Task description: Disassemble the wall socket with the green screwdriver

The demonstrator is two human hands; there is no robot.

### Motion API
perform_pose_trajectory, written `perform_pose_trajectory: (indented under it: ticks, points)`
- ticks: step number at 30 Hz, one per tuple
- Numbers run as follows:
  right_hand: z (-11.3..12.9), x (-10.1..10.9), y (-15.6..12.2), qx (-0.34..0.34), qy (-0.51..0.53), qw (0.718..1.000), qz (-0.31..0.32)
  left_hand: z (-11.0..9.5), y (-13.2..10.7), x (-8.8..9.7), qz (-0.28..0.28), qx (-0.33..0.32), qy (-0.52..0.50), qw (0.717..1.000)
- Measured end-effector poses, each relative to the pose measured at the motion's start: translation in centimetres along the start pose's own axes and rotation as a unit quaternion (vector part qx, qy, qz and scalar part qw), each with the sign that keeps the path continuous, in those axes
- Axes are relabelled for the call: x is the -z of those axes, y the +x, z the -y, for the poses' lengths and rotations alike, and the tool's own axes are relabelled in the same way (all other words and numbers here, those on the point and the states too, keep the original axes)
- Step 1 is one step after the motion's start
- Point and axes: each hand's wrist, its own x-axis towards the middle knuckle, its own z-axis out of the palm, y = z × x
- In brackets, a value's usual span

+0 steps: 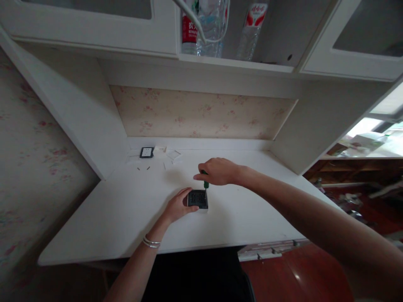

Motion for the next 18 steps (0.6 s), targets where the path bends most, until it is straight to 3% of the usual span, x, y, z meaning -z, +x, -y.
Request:
perform_pose_trajectory:
  ticks: [5,10,15,18]
  points:
    - [-0.51,0.24,-0.25,0.116,0.046,0.992,0.011,0.16,-0.08,-0.07,0.003,-0.008,0.009,1.000]
    - [-0.59,0.00,-0.18,0.030,0.003,0.999,-0.013,0.27,-0.12,-0.09,-0.003,-0.010,0.012,1.000]
    - [-0.52,-0.14,-0.24,0.075,0.035,0.997,0.004,0.28,-0.08,-0.01,0.004,-0.009,0.010,1.000]
    - [-0.49,-0.02,-0.50,0.049,0.021,0.998,0.021,0.27,-0.02,-0.02,0.001,-0.014,0.008,1.000]
